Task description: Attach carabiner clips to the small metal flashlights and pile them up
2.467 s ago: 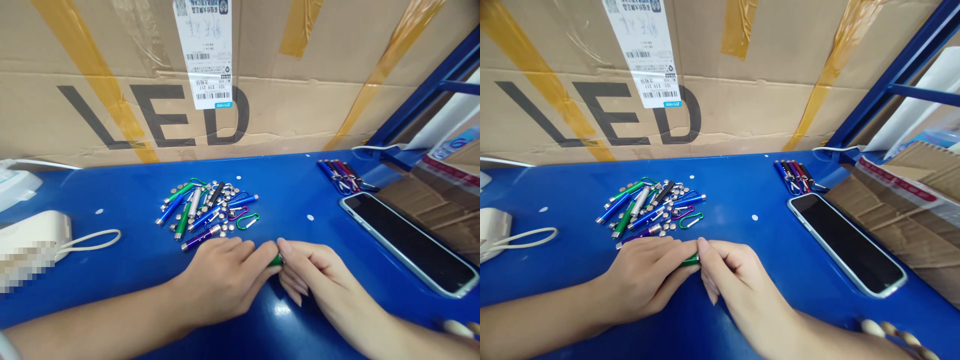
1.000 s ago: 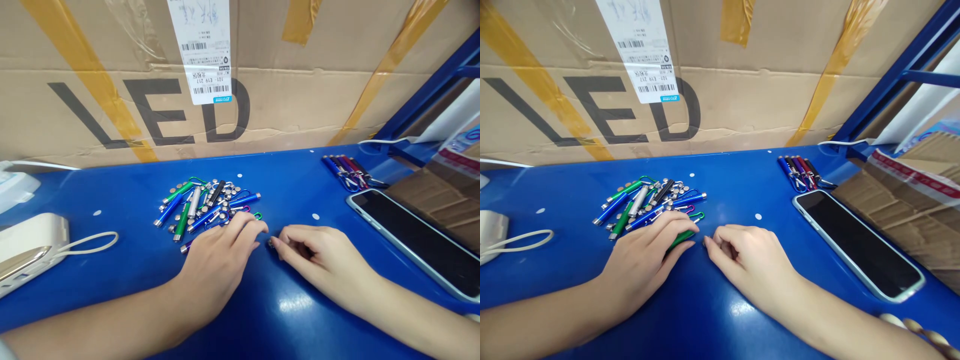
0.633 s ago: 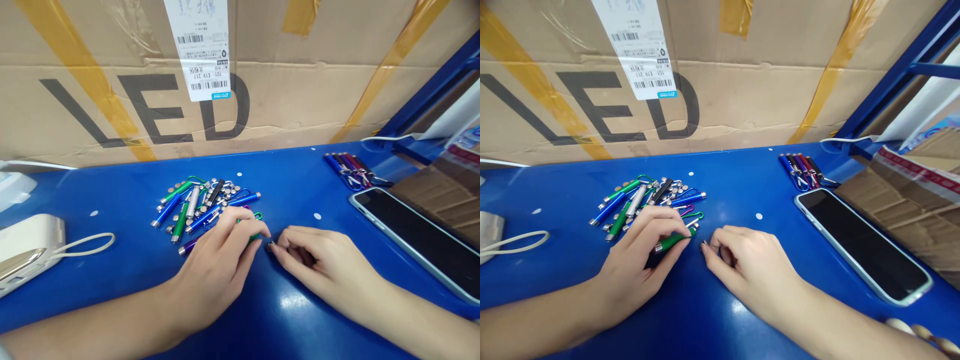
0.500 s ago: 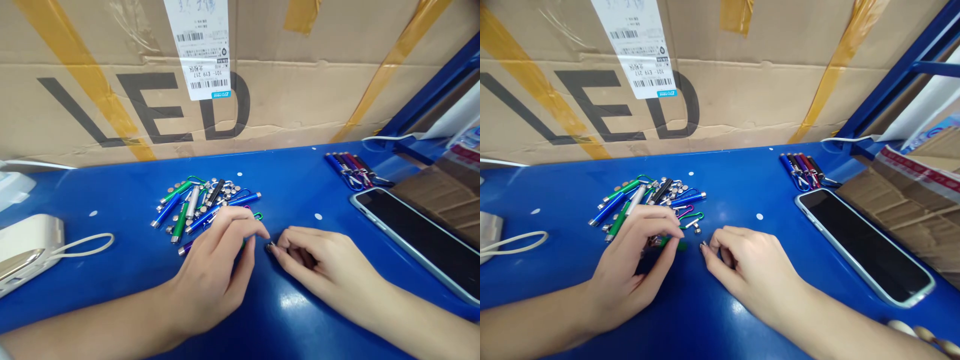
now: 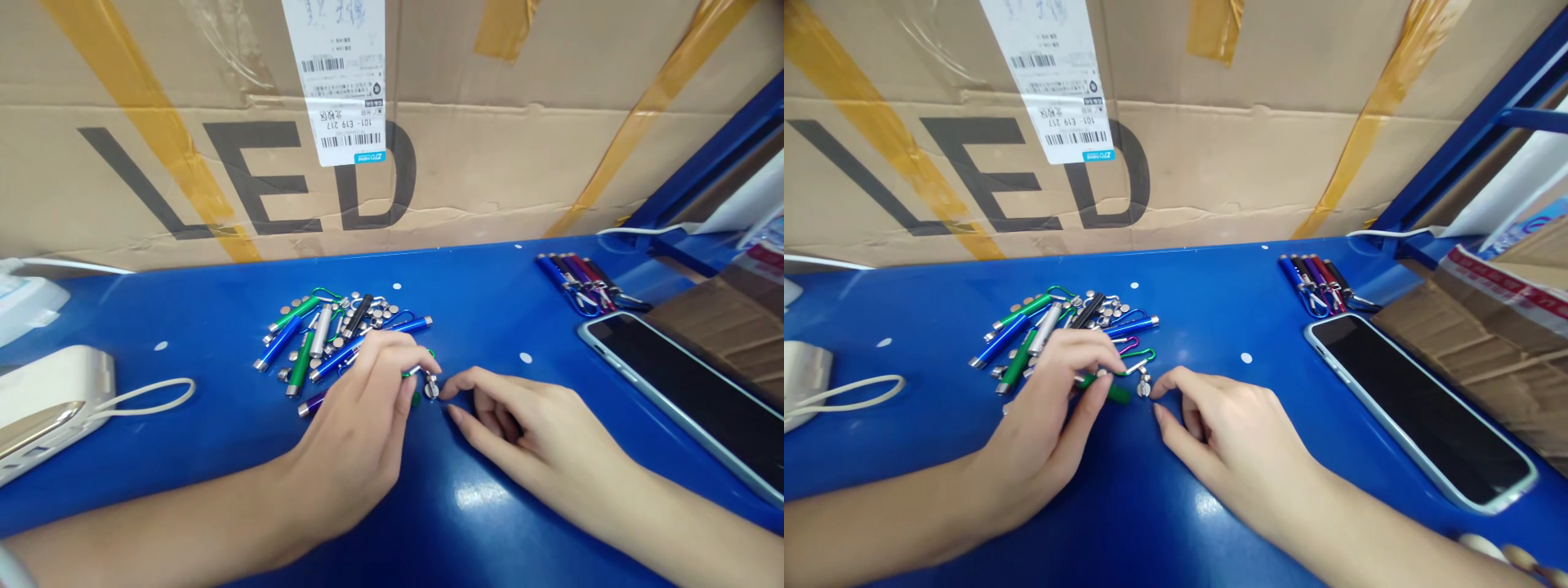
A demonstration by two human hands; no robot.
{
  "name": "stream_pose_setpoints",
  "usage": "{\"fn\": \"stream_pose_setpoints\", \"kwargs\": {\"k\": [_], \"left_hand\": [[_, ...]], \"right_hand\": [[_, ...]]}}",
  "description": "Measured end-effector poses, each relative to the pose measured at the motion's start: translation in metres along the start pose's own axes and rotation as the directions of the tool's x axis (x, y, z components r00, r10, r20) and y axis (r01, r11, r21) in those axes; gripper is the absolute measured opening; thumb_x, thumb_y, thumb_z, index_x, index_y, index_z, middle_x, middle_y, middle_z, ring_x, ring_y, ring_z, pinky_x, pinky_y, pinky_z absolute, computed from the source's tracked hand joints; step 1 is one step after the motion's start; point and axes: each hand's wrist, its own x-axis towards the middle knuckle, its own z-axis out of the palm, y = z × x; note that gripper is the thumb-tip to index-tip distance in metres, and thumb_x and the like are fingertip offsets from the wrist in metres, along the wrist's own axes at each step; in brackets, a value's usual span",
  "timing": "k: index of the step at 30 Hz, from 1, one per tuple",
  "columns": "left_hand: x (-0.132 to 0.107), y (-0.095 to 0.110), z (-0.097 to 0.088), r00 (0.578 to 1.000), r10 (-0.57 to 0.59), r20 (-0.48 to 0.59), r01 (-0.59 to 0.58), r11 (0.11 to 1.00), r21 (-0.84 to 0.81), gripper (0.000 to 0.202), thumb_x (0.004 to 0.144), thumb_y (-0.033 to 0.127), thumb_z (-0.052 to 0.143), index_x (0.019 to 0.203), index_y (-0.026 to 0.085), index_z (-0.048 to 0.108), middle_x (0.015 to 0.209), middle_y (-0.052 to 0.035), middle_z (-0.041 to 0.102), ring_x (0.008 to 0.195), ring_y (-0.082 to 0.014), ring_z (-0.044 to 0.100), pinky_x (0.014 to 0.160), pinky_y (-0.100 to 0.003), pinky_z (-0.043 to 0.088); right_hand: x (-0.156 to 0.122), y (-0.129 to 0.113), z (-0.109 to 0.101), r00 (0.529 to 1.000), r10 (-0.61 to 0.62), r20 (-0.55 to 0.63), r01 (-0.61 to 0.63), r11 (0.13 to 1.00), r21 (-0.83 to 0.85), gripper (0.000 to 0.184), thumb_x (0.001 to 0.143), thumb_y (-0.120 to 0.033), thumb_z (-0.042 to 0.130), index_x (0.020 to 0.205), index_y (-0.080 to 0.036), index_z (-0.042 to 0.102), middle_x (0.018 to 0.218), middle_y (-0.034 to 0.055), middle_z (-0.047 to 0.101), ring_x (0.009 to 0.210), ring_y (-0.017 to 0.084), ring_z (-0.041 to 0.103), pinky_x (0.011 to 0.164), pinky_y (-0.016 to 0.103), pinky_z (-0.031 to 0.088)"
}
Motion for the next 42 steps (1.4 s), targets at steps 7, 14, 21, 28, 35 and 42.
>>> {"fn": "stream_pose_setpoints", "kwargs": {"k": [7, 14, 21, 28, 35, 42], "left_hand": [[-0.002, -0.003, 0.001, 0.997, -0.012, 0.078, 0.01, 0.999, 0.032, 0.026, 0.085, -0.003, 0.035, 0.099, 0.016, 0.046, 0.097, -0.0023, 0.047, 0.093, -0.0105, 0.046, 0.086, -0.023, 0.038], [-0.003, -0.001, 0.003, 0.981, -0.03, 0.194, 0.01, 0.995, 0.103, 0.024, 0.079, 0.0, 0.041, 0.094, 0.018, 0.047, 0.096, -0.0025, 0.048, 0.086, -0.0143, 0.047, 0.076, -0.029, 0.039], [-0.004, 0.007, 0.003, 0.965, 0.034, 0.26, -0.087, 0.977, 0.195, 0.008, 0.077, 0.018, 0.046, 0.073, 0.015, 0.051, 0.071, -0.0023, 0.05, 0.068, -0.0166, 0.042, 0.063, -0.032, 0.034], [-0.007, 0.004, 0.007, 0.964, -0.065, 0.258, -0.032, 0.934, 0.356, 0.026, 0.085, 0.009, 0.032, 0.104, 0.012, 0.05, 0.098, -0.0095, 0.052, 0.089, -0.0217, 0.046, 0.077, -0.038, 0.042], [-0.01, 0.003, 0.005, 0.954, 0.04, 0.296, -0.135, 0.942, 0.307, 0.052, 0.085, 0.013, 0.036, 0.136, 0.01, 0.025, 0.143, -0.0122, 0.023, 0.133, -0.0258, 0.012, 0.106, -0.043, 0.026], [-0.011, 0.001, 0.007, 0.941, -0.082, 0.328, -0.026, 0.95, 0.312, 0.057, 0.085, 0.025, 0.043, 0.137, 0.007, 0.025, 0.145, -0.0142, 0.018, 0.134, -0.0262, 0.009, 0.109, -0.042, 0.021]], "right_hand": [[0.002, 0.002, -0.001, 1.0, 0.004, 0.01, -0.004, 1.0, -0.004, 0.008, 0.085, -0.025, 0.05, 0.092, -0.024, 0.054, 0.053, -0.0071, 0.046, 0.045, 0.007, 0.046, 0.043, 0.018, 0.033], [0.0, -0.002, -0.001, 1.0, -0.004, 0.025, 0.002, 0.998, 0.056, 0.009, 0.085, -0.026, 0.051, 0.077, -0.022, 0.05, 0.057, -0.006, 0.047, 0.049, 0.008, 0.046, 0.048, 0.019, 0.035], [0.002, -0.002, -0.003, 0.976, -0.191, 0.109, 0.195, 0.98, -0.034, 0.012, 0.087, -0.02, 0.046, 0.096, -0.021, 0.053, 0.106, 0.005, 0.053, 0.097, 0.018, 0.048, 0.083, 0.035, 0.04], [0.007, 0.001, -0.005, 0.952, -0.244, 0.185, 0.265, 0.959, -0.102, 0.031, 0.091, -0.026, 0.041, 0.12, -0.021, 0.047, 0.124, 0.0085, 0.048, 0.115, 0.02, 0.04, 0.094, 0.04, 0.037], [0.016, 0.015, -0.002, 0.97, -0.243, -0.03, 0.242, 0.97, -0.031, 0.028, 0.092, -0.031, 0.04, 0.115, -0.022, 0.052, 0.117, 0.0077, 0.054, 0.109, 0.018, 0.049, 0.093, 0.036, 0.042], [0.024, 0.033, 0.008, 0.964, -0.236, -0.121, 0.211, 0.959, -0.189, 0.038, 0.091, -0.043, 0.035, 0.117, -0.022, 0.052, 0.122, 0.0111, 0.052, 0.115, 0.024, 0.047, 0.096, 0.044, 0.039]]}}
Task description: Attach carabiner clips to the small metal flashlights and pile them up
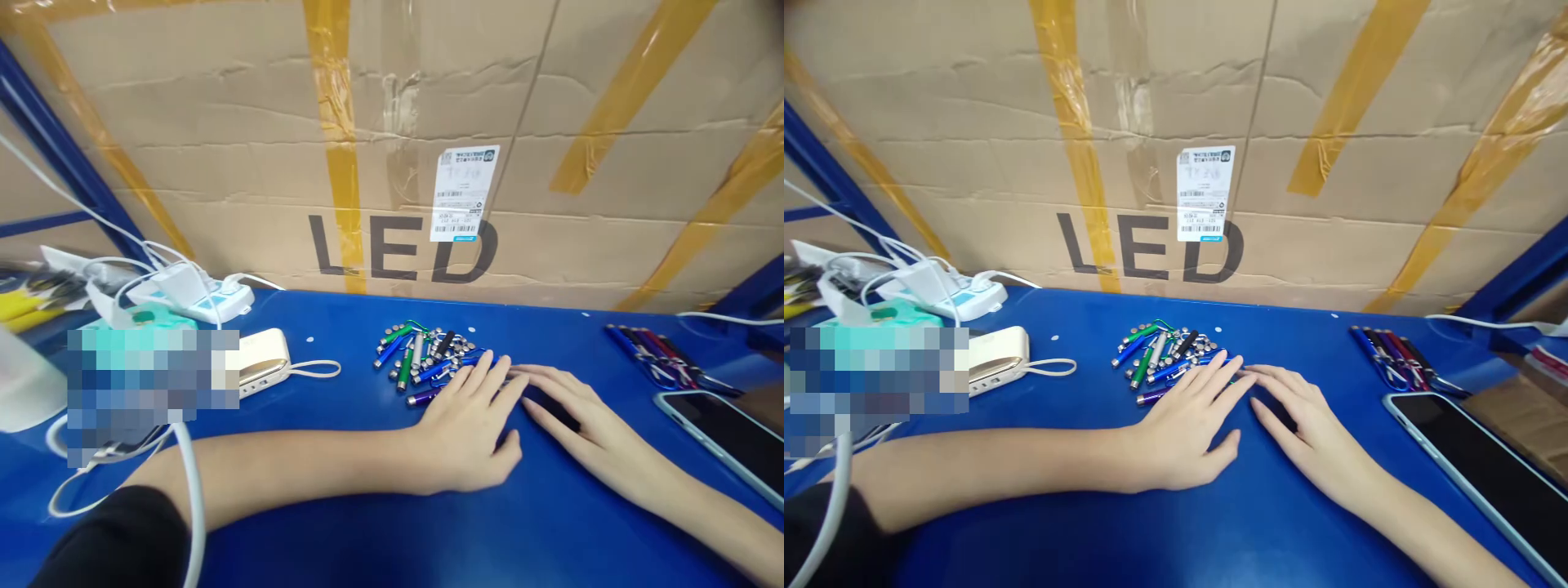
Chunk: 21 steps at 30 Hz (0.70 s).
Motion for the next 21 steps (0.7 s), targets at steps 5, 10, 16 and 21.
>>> {"fn": "stream_pose_setpoints", "kwargs": {"k": [5, 10, 16, 21], "left_hand": [[-0.003, 0.001, -0.002, 0.995, 0.043, -0.094, -0.04, 0.998, 0.039, 0.055, 0.086, 0.022, 0.038, 0.137, 0.004, 0.023, 0.145, -0.0136, 0.017, 0.135, -0.0231, 0.004, 0.109, -0.041, 0.021], [-0.004, 0.0, -0.002, 0.976, 0.179, -0.12, -0.169, 0.981, 0.091, 0.051, 0.087, 0.017, 0.034, 0.136, 0.005, 0.026, 0.145, -0.0125, 0.021, 0.135, -0.021, 0.005, 0.109, -0.036, 0.021], [-0.004, -0.001, 0.0, 0.98, 0.106, -0.166, -0.099, 0.994, 0.052, 0.054, 0.083, 0.017, 0.042, 0.135, 0.008, 0.029, 0.144, -0.0172, 0.018, 0.134, -0.0252, 0.012, 0.107, -0.041, 0.025], [-0.003, 0.0, -0.001, 0.978, 0.137, -0.157, -0.128, 0.99, 0.062, 0.035, 0.083, 0.015, 0.042, 0.116, 0.01, 0.051, 0.137, -0.0169, 0.033, 0.13, -0.0268, 0.025, 0.104, -0.041, 0.029]], "right_hand": [[-0.007, -0.004, 0.006, 0.994, -0.077, 0.08, 0.081, 0.996, -0.047, 0.04, 0.093, -0.039, 0.03, 0.118, -0.02, 0.054, 0.122, 0.0118, 0.053, 0.117, 0.025, 0.045, 0.095, 0.044, 0.041], [-0.004, -0.011, 0.004, 0.983, -0.139, 0.118, 0.142, 0.99, -0.021, 0.037, 0.094, -0.033, 0.03, 0.121, -0.017, 0.05, 0.12, 0.0126, 0.054, 0.116, 0.022, 0.046, 0.095, 0.042, 0.04], [0.013, 0.003, -0.028, 0.999, 0.004, -0.051, -0.017, 0.966, -0.26, 0.033, 0.092, -0.03, 0.034, 0.115, -0.018, 0.054, 0.123, 0.0082, 0.052, 0.115, 0.019, 0.047, 0.097, 0.039, 0.035], [0.026, 0.031, -0.058, 0.87, 0.491, -0.045, -0.393, 0.636, -0.664, 0.038, 0.089, -0.032, 0.042, 0.122, -0.015, 0.05, 0.127, 0.01, 0.049, 0.113, 0.024, 0.048, 0.09, 0.039, 0.036]]}}
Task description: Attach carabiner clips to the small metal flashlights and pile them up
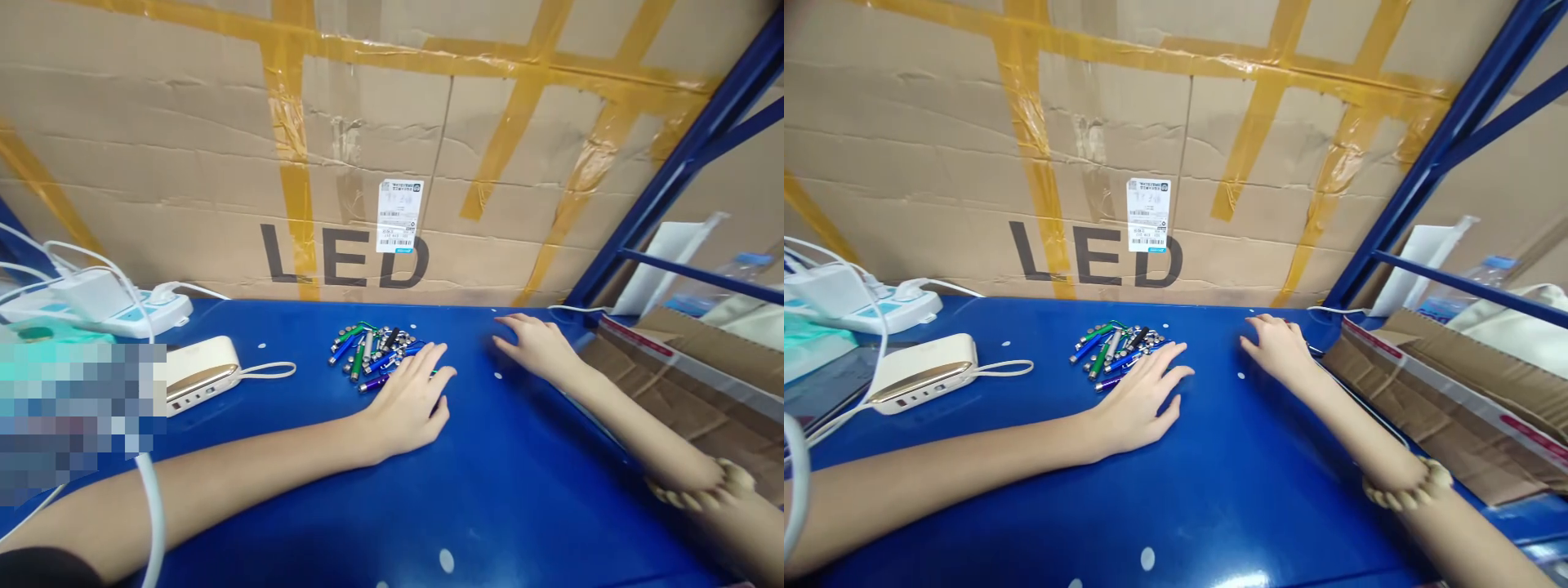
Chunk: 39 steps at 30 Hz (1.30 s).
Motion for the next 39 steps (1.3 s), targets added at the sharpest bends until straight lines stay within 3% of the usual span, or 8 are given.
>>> {"fn": "stream_pose_setpoints", "kwargs": {"k": [3, 6, 13, 20, 25, 33, 36, 39], "left_hand": [[0.001, 0.0, -0.001, 1.0, 0.023, 0.004, -0.023, 0.999, 0.025, 0.027, 0.083, 0.016, 0.042, 0.105, 0.011, 0.057, 0.131, -0.0148, 0.042, 0.127, -0.0271, 0.029, 0.103, -0.041, 0.031], [0.001, 0.0, -0.001, 1.0, 0.014, -0.016, -0.013, 0.999, 0.049, 0.024, 0.083, 0.016, 0.043, 0.099, 0.011, 0.059, 0.129, -0.015, 0.044, 0.125, -0.0274, 0.033, 0.101, -0.041, 0.032], [0.001, 0.0, 0.0, 1.0, 0.021, 0.012, -0.022, 0.998, 0.06, 0.021, 0.083, 0.018, 0.044, 0.093, 0.012, 0.061, 0.127, -0.0135, 0.047, 0.123, -0.0258, 0.036, 0.1, -0.038, 0.033], [0.004, -0.004, 0.002, 0.979, -0.026, 0.202, 0.01, 0.997, 0.082, 0.041, 0.091, 0.028, 0.035, 0.129, 0.016, 0.046, 0.139, -0.0096, 0.034, 0.131, -0.028, 0.022, 0.106, -0.044, 0.024], [0.007, -0.012, 0.004, 0.96, -0.147, 0.239, 0.106, 0.979, 0.177, 0.044, 0.094, 0.034, 0.03, 0.133, 0.017, 0.041, 0.142, -0.0097, 0.028, 0.131, -0.03, 0.019, 0.106, -0.047, 0.022], [0.016, -0.043, 0.002, 0.928, -0.276, 0.25, 0.169, 0.91, 0.377, 0.043, 0.092, 0.021, 0.031, 0.133, 0.012, 0.039, 0.142, -0.0103, 0.028, 0.131, -0.0319, 0.02, 0.101, -0.046, 0.029], [0.016, -0.05, 0.001, 0.935, -0.292, 0.2, 0.2, 0.902, 0.382, 0.042, 0.091, 0.018, 0.03, 0.132, 0.011, 0.041, 0.141, -0.0105, 0.03, 0.131, -0.0303, 0.021, 0.101, -0.045, 0.029], [0.015, -0.046, -0.003, 0.976, -0.214, 0.025, 0.198, 0.937, 0.286, 0.037, 0.093, 0.019, 0.028, 0.125, 0.013, 0.046, 0.135, -0.0094, 0.04, 0.128, -0.0257, 0.027, 0.1, -0.042, 0.028]], "right_hand": [[0.015, 0.006, 0.002, 0.994, 0.094, 0.059, -0.09, 0.993, -0.074, 0.032, 0.088, -0.028, 0.043, 0.108, -0.009, 0.059, 0.114, 0.0161, 0.057, 0.104, 0.029, 0.053, 0.084, 0.04, 0.038], [0.028, 0.003, 0.006, 0.981, 0.163, 0.103, -0.15, 0.981, -0.121, 0.024, 0.087, -0.022, 0.046, 0.095, -0.007, 0.062, 0.101, 0.0161, 0.061, 0.098, 0.025, 0.056, 0.084, 0.038, 0.038], [0.048, 0.0, 0.007, 0.949, 0.266, 0.169, -0.253, 0.963, -0.091, 0.022, 0.084, -0.022, 0.054, 0.101, -0.008, 0.058, 0.101, 0.0122, 0.06, 0.09, 0.019, 0.058, 0.076, 0.033, 0.045], [0.03, -0.021, 0.004, 0.989, -0.054, 0.137, 0.031, 0.985, 0.168, 0.032, 0.08, -0.019, 0.053, 0.112, -0.015, 0.053, 0.101, 0.0098, 0.06, 0.092, 0.019, 0.058, 0.074, 0.026, 0.043], [-0.004, -0.046, 0.001, 0.953, -0.3, 0.044, 0.274, 0.914, 0.299, 0.031, 0.09, -0.024, 0.038, 0.119, -0.017, 0.047, 0.11, 0.0086, 0.054, 0.096, 0.016, 0.055, 0.086, 0.027, 0.041], [-0.027, -0.039, 0.011, 0.893, -0.432, -0.124, 0.427, 0.73, 0.534, 0.035, 0.092, -0.03, 0.036, 0.123, -0.016, 0.044, 0.107, 0.0096, 0.053, 0.098, 0.019, 0.051, 0.09, 0.036, 0.04], [-0.031, -0.037, 0.014, 0.885, -0.438, -0.156, 0.428, 0.635, 0.643, 0.034, 0.093, -0.031, 0.038, 0.123, -0.019, 0.045, 0.106, 0.0083, 0.053, 0.097, 0.017, 0.051, 0.088, 0.033, 0.042], [-0.037, -0.041, 0.013, 0.877, -0.454, -0.157, 0.419, 0.564, 0.711, 0.032, 0.091, -0.033, 0.043, 0.122, -0.022, 0.048, 0.099, 0.0054, 0.055, 0.088, 0.015, 0.052, 0.078, 0.028, 0.044]]}}
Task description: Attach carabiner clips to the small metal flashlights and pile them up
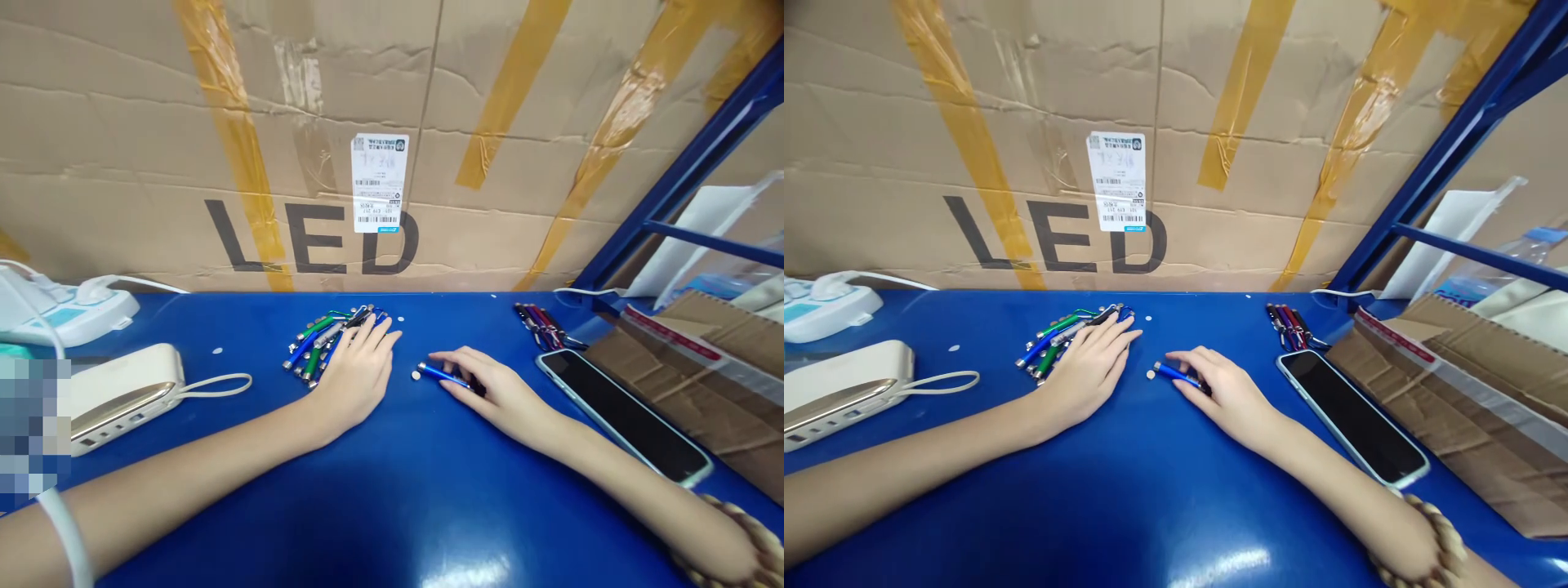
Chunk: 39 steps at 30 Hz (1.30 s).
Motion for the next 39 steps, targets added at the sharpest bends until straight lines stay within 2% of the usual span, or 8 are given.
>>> {"fn": "stream_pose_setpoints", "kwargs": {"k": [5, 9, 15, 19, 21, 26, 32, 39], "left_hand": [[-0.002, 0.012, -0.012, 0.954, 0.285, -0.092, -0.297, 0.939, -0.172, 0.025, 0.093, 0.03, 0.037, 0.098, 0.012, 0.054, 0.101, -0.009, 0.055, 0.097, -0.0214, 0.049, 0.085, -0.035, 0.036], [-0.001, 0.012, -0.007, 0.979, 0.203, 0.032, -0.184, 0.934, -0.305, 0.035, 0.085, 0.036, 0.053, 0.109, 0.013, 0.046, 0.109, -0.0087, 0.05, 0.102, -0.0216, 0.044, 0.088, -0.035, 0.035], [-0.001, 0.005, 0.004, 0.997, 0.062, 0.039, -0.05, 0.965, -0.257, 0.044, 0.08, -0.003, 0.03, 0.117, 0.016, 0.043, 0.121, -0.0072, 0.044, 0.113, -0.02, 0.037, 0.093, -0.036, 0.03], [-0.002, 0.009, -0.006, 0.988, 0.133, -0.076, -0.15, 0.94, -0.306, 0.029, 0.083, 0.003, 0.033, 0.105, 0.014, 0.049, 0.11, -0.0069, 0.05, 0.106, -0.0193, 0.042, 0.089, -0.035, 0.031], [-0.001, 0.011, -0.011, 0.97, 0.241, -0.036, -0.239, 0.91, -0.34, 0.015, 0.09, 0.018, 0.038, 0.097, 0.013, 0.051, 0.099, -0.007, 0.052, 0.094, -0.0193, 0.046, 0.082, -0.034, 0.034], [0.001, 0.012, -0.012, 0.891, 0.433, 0.14, -0.372, 0.87, -0.323, 0.039, 0.096, 0.034, 0.025, 0.089, 0.011, 0.055, 0.087, -0.0075, 0.051, 0.079, -0.0201, 0.044, 0.071, -0.034, 0.037], [0.001, 0.011, -0.008, 0.936, 0.345, 0.076, -0.293, 0.88, -0.374, 0.028, 0.097, 0.024, 0.026, 0.101, 0.013, 0.051, 0.088, -0.0052, 0.053, 0.081, -0.0184, 0.047, 0.072, -0.032, 0.039], [-0.002, 0.012, -0.009, 0.968, 0.251, -0.002, -0.227, 0.871, -0.435, 0.022, 0.092, 0.011, 0.03, 0.108, 0.013, 0.044, 0.091, -0.0059, 0.051, 0.082, -0.0172, 0.048, 0.074, -0.031, 0.04]], "right_hand": [[-0.006, -0.013, 0.004, 1.0, 0.002, -0.023, 0.0, 0.998, 0.057, 0.026, 0.091, -0.032, 0.045, 0.113, -0.022, 0.054, 0.091, 0.0037, 0.056, 0.076, 0.012, 0.053, 0.069, 0.023, 0.044], [-0.009, -0.016, 0.003, 0.995, 0.08, -0.067, -0.074, 0.994, 0.079, 0.024, 0.091, -0.03, 0.046, 0.112, -0.024, 0.055, 0.088, 0.0021, 0.056, 0.068, 0.01, 0.052, 0.064, 0.021, 0.044], [-0.009, -0.014, 0.002, 0.995, 0.092, -0.028, -0.089, 0.992, 0.086, 0.026, 0.09, -0.03, 0.047, 0.114, -0.025, 0.054, 0.093, 0.0027, 0.056, 0.067, 0.009, 0.052, 0.059, 0.02, 0.044], [-0.012, -0.017, 0.003, 0.998, -0.006, -0.066, 0.016, 0.987, 0.16, 0.023, 0.088, -0.025, 0.051, 0.111, -0.024, 0.055, 0.09, 0.0021, 0.056, 0.067, 0.008, 0.052, 0.059, 0.018, 0.045], [-0.013, -0.02, 0.003, 0.993, -0.055, -0.104, 0.075, 0.977, 0.198, 0.022, 0.087, -0.023, 0.054, 0.109, -0.023, 0.056, 0.09, 0.0027, 0.057, 0.071, 0.009, 0.053, 0.062, 0.019, 0.046], [-0.013, -0.027, 0.002, 0.982, -0.039, -0.184, 0.096, 0.946, 0.31, 0.016, 0.083, -0.02, 0.059, 0.099, -0.022, 0.061, 0.089, 0.0022, 0.059, 0.078, 0.011, 0.056, 0.066, 0.021, 0.048], [-0.009, -0.022, 0.001, 0.976, 0.126, -0.18, -0.056, 0.935, 0.349, 0.019, 0.08, -0.027, 0.062, 0.098, -0.022, 0.063, 0.089, 0.0013, 0.062, 0.07, 0.01, 0.058, 0.063, 0.021, 0.05], [-0.011, -0.019, 0.0, 0.964, -0.034, -0.263, 0.065, 0.992, 0.109, 0.028, 0.084, -0.013, 0.054, 0.111, -0.019, 0.059, 0.092, 0.0011, 0.063, 0.078, 0.009, 0.059, 0.07, 0.018, 0.049]]}}
